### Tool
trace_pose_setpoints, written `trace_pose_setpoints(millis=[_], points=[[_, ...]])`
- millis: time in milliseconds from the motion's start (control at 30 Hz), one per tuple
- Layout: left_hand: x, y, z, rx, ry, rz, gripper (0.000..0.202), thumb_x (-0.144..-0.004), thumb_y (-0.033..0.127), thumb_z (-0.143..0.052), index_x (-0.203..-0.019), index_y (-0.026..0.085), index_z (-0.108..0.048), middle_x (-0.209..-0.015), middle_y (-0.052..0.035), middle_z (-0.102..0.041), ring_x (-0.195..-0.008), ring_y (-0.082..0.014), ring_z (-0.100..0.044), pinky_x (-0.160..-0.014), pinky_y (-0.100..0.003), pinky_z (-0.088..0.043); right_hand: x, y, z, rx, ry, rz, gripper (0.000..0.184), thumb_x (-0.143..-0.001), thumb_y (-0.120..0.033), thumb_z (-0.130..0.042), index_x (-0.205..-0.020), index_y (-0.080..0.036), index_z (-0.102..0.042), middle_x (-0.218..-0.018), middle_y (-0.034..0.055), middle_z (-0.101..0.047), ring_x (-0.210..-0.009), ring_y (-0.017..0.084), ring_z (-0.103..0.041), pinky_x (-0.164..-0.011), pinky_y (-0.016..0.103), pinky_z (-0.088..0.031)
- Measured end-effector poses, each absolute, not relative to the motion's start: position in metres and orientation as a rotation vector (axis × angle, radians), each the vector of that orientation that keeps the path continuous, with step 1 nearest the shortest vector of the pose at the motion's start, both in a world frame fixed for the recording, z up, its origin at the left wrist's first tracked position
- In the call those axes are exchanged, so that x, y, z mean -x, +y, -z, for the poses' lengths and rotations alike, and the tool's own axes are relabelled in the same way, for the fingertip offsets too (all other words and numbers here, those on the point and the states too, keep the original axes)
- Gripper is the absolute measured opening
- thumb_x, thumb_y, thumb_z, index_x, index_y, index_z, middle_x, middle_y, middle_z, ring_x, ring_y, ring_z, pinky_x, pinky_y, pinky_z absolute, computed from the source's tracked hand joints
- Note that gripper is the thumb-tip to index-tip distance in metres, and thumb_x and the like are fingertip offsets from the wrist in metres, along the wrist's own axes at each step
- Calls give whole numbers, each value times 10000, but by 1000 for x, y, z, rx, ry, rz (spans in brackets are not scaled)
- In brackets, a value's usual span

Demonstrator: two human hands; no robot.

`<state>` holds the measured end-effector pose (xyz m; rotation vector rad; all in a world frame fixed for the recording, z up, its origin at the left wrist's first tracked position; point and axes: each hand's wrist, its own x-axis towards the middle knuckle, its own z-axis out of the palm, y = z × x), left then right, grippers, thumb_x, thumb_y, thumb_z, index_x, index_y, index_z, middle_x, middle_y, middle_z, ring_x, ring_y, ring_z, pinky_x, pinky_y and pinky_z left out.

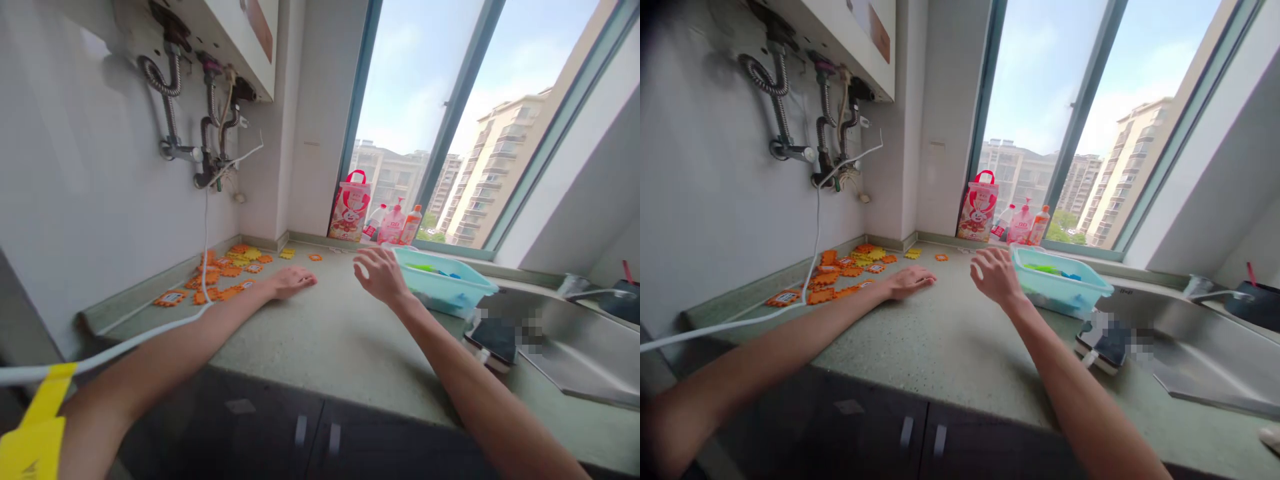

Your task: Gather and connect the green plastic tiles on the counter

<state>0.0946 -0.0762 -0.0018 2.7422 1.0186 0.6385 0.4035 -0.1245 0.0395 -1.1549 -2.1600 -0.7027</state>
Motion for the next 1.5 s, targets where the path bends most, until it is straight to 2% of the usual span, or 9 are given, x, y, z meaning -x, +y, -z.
trace_pose_setpoints(millis=[200, 300, 433, 567, 833, 1000, 1167, 1333, 1500], points=[[-65, -106, -26, -2822, 1259, -538, 730, -1006, 768, -281, -1292, 269, -731, -1369, -105, -693, -1310, -306, -580, -1152, -449, -350, -368, -121, 5, 990, -2567, 538, 262, -1009, -308, -573, -1170, -236, -767, -1452, 124, -644, -1325, 315, -564, -1183, 559, -329], [-3, -120, -36, -2754, 1514, -593, 785, -943, 838, -350, -1370, 275, -691, -1512, -115, -591, -1475, -365, -418, -1233, -514, -231, -379, -116, 5, 1000, -2561, 494, 268, -988, -281, -599, -1190, -223, -767, -1479, 142, -620, -1342, 320, -564, -1178, 560, -349], [84, -132, -37, -2569, 1892, -415, 1050, -862, 919, -362, -1542, 137, -527, -1663, -227, -366, -1528, -465, -277, -1238, -589, -168, -386, -109, 4, 1006, -2588, 430, 251, -976, -226, -600, -1150, -227, -781, -1475, 150, -620, -1327, 309, -583, -1151, 537, -394], [113, -137, -28, -2579, 1872, -247, 1117, -833, 916, -415, -1544, 58, -499, -1638, -248, -402, -1523, -424, -330, -1262, -500, -187, -380, -109, 4, 996, -2649, 368, 287, -995, -187, -554, -1177, -220, -773, -1426, 151, -656, -1298, 285, -613, -1111, 492, -450], [107, -145, -5, -2389, 1876, -496, 979, -813, 874, -478, -1464, 153, -589, -1634, -170, -447, -1513, -361, -390, -1256, -452, -261, -387, -109, 3, 1013, -2624, 274, 269, -950, -188, -620, -1148, -237, -796, -1407, 147, -669, -1277, 301, -631, -1089, 472, -483], [104, -144, -10, -2372, 1981, -508, 1037, -799, 860, -510, -1514, 109, -532, -1682, -225, -333, -1562, -425, -270, -1241, -492, -272, -386, -106, 5, 987, -2626, 274, 289, -948, -173, -591, -1155, -213, -789, -1353, 149, -700, -1252, 299, -645, -1087, 459, -483], [89, -139, -25, -2612, 1954, -529, 960, -827, 839, -543, -1430, 95, -601, -1659, -205, -378, -1565, -440, -205, -1269, -518, -145, -385, -109, 4, 962, -2656, 227, 311, -939, -153, -574, -1167, -187, -782, -1248, 126, -749, -1185, 274, -674, -1055, 405, -497], [88, -133, -24, -2543, 2054, -449, 901, -876, 853, -478, -1363, 114, -649, -1526, -174, -549, -1482, -440, -359, -1248, -549, -189, -384, -109, 4, 994, -2630, 167, 302, -934, -144, -571, -1150, -186, -779, -1164, 107, -776, -1108, 236, -698, -1009, 346, -506], [92, -127, -17, -2638, 1972, -419, 808, -924, 776, -414, -1407, 166, -629, -1570, -115, -535, -1414, -341, -483, -1228, -459, -297, -382, -110, 4, 1063, -2634, 143, 298, -954, -164, -563, -1165, -186, -773, -1178, 112, -774, -1111, 240, -701, -998, 335, -511]])
